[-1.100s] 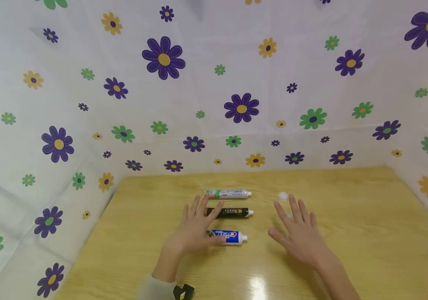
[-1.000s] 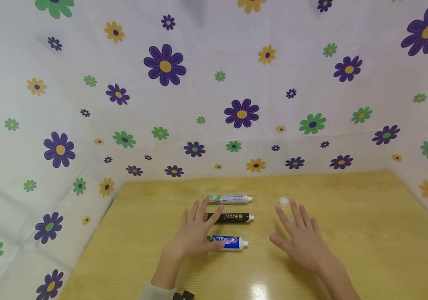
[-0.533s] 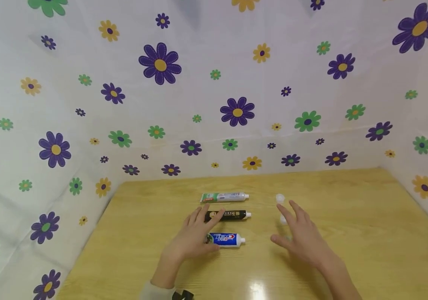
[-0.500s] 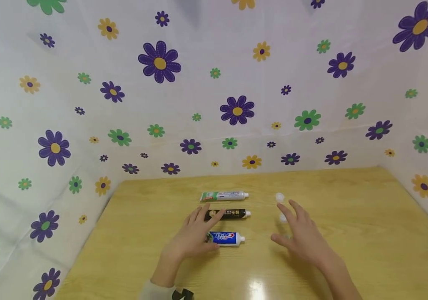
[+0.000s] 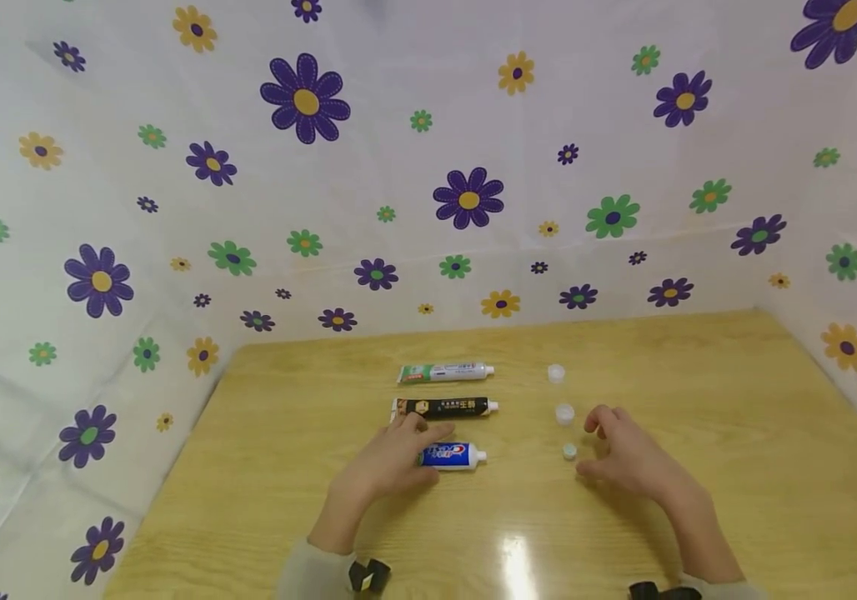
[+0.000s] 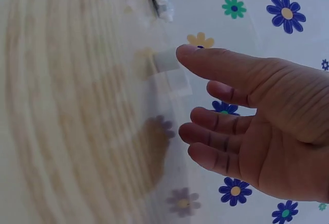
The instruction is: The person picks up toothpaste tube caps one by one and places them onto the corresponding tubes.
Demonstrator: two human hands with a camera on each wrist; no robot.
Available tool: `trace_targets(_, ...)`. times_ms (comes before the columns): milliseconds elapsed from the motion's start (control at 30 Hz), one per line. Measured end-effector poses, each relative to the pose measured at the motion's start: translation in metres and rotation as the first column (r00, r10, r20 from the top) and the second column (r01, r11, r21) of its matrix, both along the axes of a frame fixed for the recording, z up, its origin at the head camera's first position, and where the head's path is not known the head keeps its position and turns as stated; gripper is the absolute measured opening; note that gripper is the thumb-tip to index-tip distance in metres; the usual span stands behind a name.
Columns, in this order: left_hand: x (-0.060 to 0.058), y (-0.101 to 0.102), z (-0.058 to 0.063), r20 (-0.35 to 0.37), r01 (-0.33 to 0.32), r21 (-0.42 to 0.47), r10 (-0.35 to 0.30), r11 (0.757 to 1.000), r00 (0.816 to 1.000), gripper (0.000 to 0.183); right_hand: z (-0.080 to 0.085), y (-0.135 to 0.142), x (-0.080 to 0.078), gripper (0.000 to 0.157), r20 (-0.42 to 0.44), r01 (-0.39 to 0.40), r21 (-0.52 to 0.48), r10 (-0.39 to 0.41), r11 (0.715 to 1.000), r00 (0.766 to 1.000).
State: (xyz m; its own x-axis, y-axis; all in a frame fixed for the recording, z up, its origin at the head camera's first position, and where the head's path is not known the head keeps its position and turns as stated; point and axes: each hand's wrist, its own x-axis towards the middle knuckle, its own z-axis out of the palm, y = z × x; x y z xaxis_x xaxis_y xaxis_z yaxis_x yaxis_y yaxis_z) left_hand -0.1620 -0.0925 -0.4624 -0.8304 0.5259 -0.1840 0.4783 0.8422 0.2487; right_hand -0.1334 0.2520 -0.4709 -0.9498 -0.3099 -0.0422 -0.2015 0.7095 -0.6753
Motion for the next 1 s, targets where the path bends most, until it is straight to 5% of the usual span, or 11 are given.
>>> trace_targets(433,-0.004,0.004,-0.002,0.000,0.045,-0.046,-0.045,0.998,0.999,0.066,-0.006,-0.004,-0.008,0.035,0.052,-0.080,-0.073,0.084,0.994,0.995)
trace_targets(1000,-0.003,0.005,-0.008,0.015,0.057,-0.028,-0.057,0.998,0.998,0.059,-0.017,-0.008,-0.006,0.023,0.082,-0.073,-0.122,0.083,0.990,0.993)
